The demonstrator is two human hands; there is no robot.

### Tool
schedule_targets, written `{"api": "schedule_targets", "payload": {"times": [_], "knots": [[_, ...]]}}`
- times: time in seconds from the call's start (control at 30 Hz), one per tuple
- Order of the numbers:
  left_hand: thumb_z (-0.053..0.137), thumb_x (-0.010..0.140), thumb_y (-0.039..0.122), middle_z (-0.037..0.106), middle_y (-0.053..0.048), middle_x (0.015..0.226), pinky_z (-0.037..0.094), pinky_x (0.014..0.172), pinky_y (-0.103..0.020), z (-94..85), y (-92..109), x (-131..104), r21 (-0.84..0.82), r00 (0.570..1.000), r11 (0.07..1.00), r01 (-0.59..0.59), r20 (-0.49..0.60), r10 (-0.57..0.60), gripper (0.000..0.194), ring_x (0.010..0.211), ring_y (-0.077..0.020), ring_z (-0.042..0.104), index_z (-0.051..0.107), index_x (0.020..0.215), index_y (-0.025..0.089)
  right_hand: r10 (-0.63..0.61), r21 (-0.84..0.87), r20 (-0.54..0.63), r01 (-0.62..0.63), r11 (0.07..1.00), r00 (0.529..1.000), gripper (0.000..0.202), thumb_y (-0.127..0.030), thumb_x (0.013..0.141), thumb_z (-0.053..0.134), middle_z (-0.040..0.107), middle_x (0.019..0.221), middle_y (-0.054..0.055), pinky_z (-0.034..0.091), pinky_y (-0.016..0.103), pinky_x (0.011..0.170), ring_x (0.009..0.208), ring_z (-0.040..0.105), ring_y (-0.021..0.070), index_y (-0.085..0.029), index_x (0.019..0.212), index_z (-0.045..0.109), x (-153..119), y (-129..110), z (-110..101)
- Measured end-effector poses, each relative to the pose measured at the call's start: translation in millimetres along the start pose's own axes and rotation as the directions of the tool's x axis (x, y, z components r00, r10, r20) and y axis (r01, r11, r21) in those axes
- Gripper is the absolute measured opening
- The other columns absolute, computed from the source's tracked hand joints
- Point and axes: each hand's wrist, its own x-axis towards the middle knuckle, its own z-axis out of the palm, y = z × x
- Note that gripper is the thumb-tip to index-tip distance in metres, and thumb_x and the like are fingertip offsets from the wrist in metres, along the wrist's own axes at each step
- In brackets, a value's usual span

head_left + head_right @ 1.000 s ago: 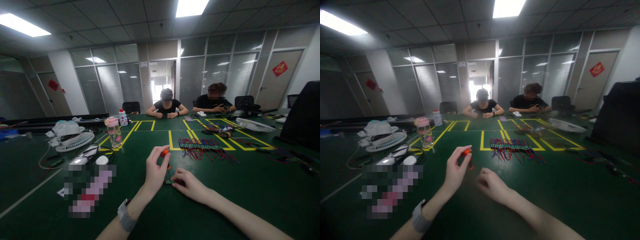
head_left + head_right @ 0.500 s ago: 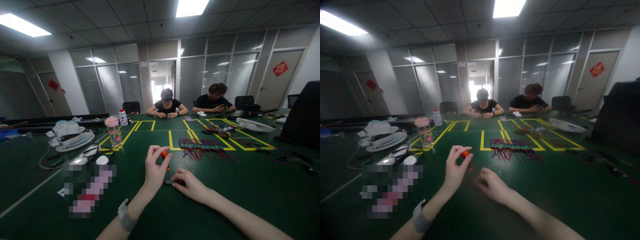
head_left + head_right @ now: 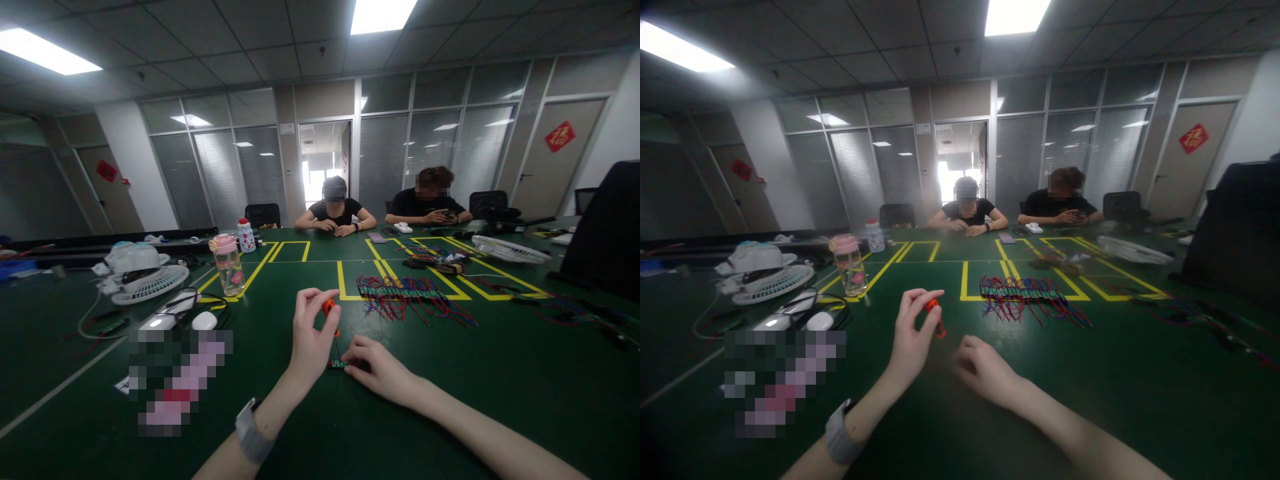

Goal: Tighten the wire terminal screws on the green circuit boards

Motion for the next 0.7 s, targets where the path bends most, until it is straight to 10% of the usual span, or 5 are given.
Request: {"api": "schedule_targets", "payload": {"times": [0.7], "knots": [[0.058, 0.089, 0.022, 0.063, -0.003, 0.092, 0.049, 0.08, -0.029, 1.4, 0.1, 0.7, -0.047, 0.998, 0.997, -0.061, -0.004, 0.061, 0.015, 0.089, -0.0171, 0.062, 0.069, 0.099, 0.022, 0.007, -0.017, 0.003, -0.007, 1.0, 1.0, 0.015, -0.012, 0.085, 0.063, 0.058, 0.092, 0.004, 0.046, 0.025, 0.071, 0.081, 0.057, 0.017, -0.018, 0.096, 0.071, -1.4, 1.8, 1.0]]}}
